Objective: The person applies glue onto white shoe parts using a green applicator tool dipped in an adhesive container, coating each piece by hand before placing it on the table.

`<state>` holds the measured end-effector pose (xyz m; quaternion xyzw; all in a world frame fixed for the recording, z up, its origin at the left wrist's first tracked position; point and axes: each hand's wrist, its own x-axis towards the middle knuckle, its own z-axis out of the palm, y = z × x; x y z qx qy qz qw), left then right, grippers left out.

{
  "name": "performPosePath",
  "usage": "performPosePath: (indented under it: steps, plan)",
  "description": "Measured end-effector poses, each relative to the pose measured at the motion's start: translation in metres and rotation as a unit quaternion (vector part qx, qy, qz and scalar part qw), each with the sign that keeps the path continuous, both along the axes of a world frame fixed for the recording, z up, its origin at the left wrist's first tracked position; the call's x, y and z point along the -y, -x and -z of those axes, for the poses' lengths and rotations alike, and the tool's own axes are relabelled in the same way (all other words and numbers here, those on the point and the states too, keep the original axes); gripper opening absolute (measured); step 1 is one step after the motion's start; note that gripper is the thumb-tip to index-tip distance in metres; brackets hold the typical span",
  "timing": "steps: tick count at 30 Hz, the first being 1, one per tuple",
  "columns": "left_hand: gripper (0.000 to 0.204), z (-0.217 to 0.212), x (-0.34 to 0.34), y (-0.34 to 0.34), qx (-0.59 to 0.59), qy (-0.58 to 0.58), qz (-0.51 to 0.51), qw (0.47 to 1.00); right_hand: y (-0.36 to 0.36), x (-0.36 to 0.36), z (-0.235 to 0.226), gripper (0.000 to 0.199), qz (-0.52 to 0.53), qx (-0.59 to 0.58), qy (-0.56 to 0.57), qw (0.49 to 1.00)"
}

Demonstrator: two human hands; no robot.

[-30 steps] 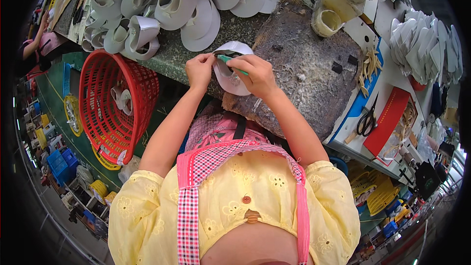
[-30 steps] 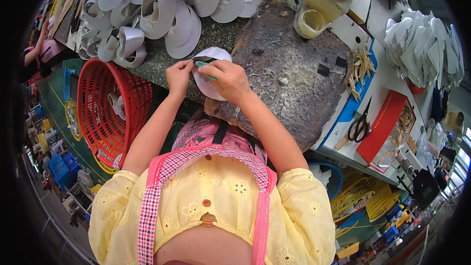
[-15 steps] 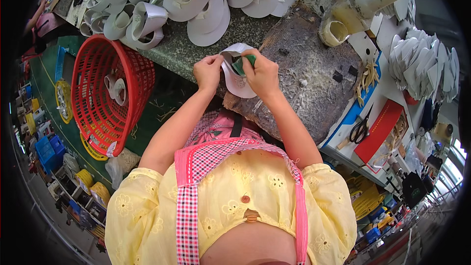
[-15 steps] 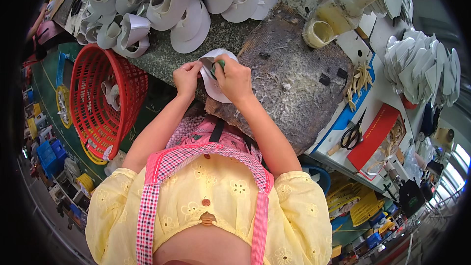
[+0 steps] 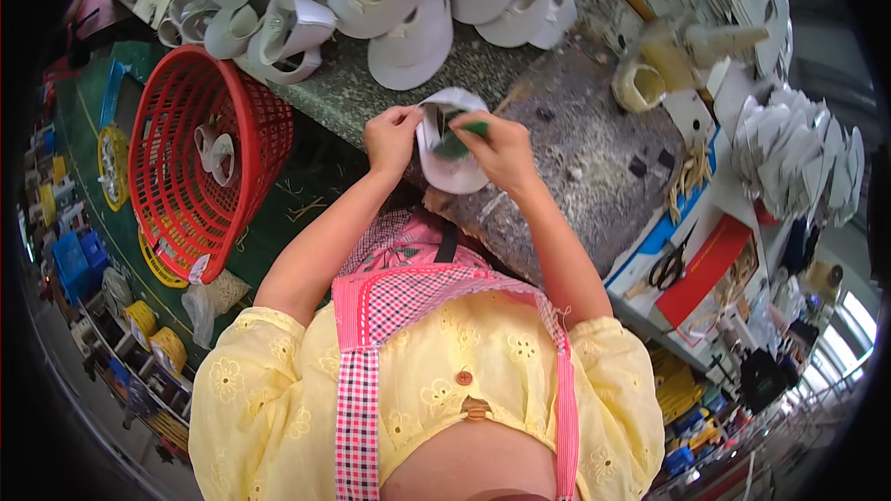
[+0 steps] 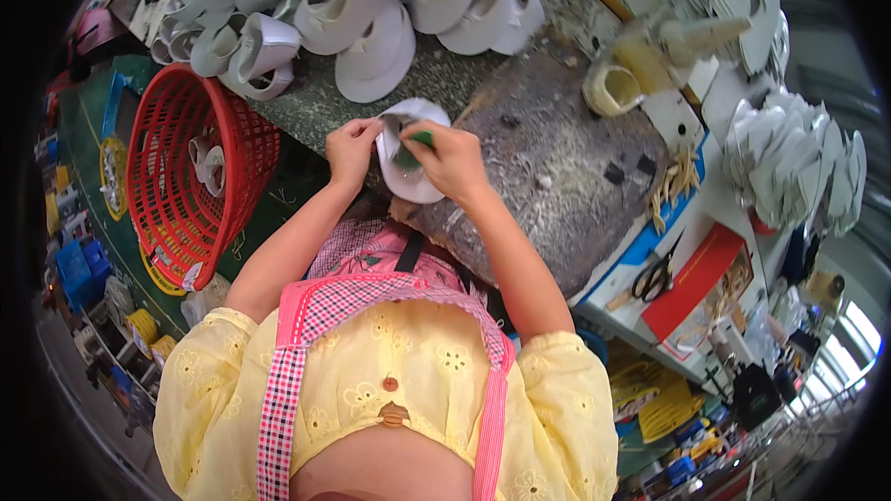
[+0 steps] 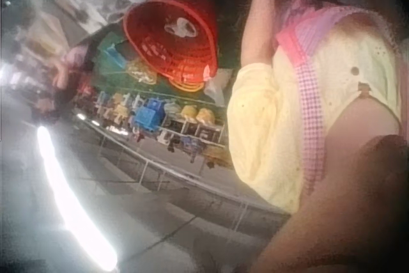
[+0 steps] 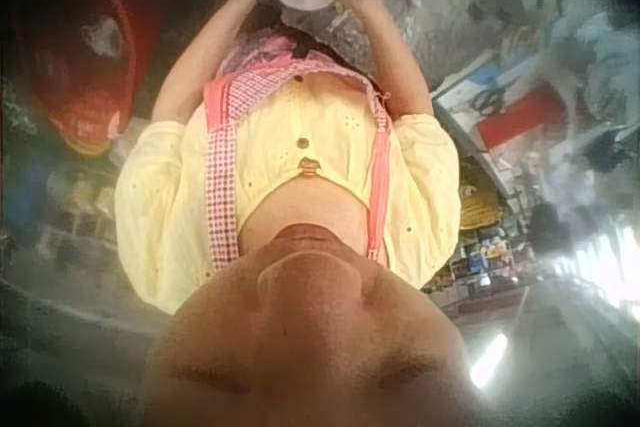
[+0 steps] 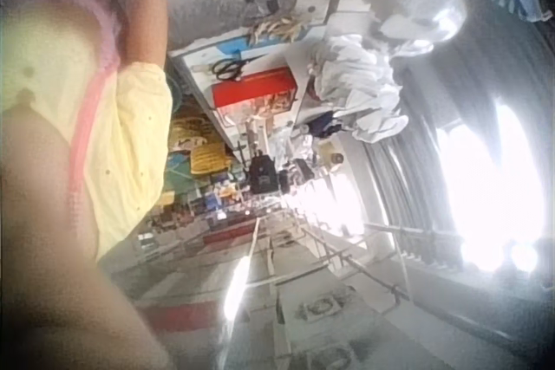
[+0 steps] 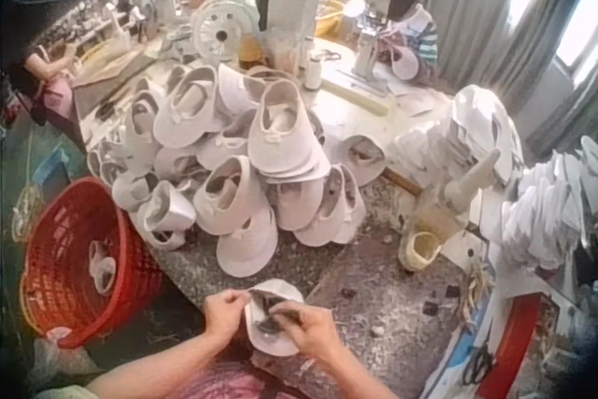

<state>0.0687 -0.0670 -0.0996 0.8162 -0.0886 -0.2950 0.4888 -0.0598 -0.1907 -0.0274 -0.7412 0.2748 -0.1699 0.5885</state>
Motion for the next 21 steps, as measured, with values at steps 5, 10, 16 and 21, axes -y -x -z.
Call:
performPosePath:
  steps: [5, 10, 16, 21]
  plan:
    - [0.013, -0.083, -0.078, -0.09, 0.254, 0.064, -0.081, 0.962, 0.041, 0.037, -0.008, 0.015, 0.092, 0.332, -0.429, 0.835]
    - [0.016, -0.165, -0.243, -0.205, 0.565, -0.151, -0.144, 0.798, 0.066, 0.05, 0.033, 0.018, 0.15, 0.256, -0.513, 0.805]
    - [0.043, -0.083, -0.285, -0.212, 0.242, -0.438, -0.052, 0.864, 0.044, 0.026, 0.045, 0.019, 0.191, 0.185, -0.504, 0.822]
    - [0.028, -0.052, -0.105, -0.167, 0.332, -0.016, 0.042, 0.942, 0.034, 0.029, 0.024, 0.019, 0.199, 0.183, -0.469, 0.841]
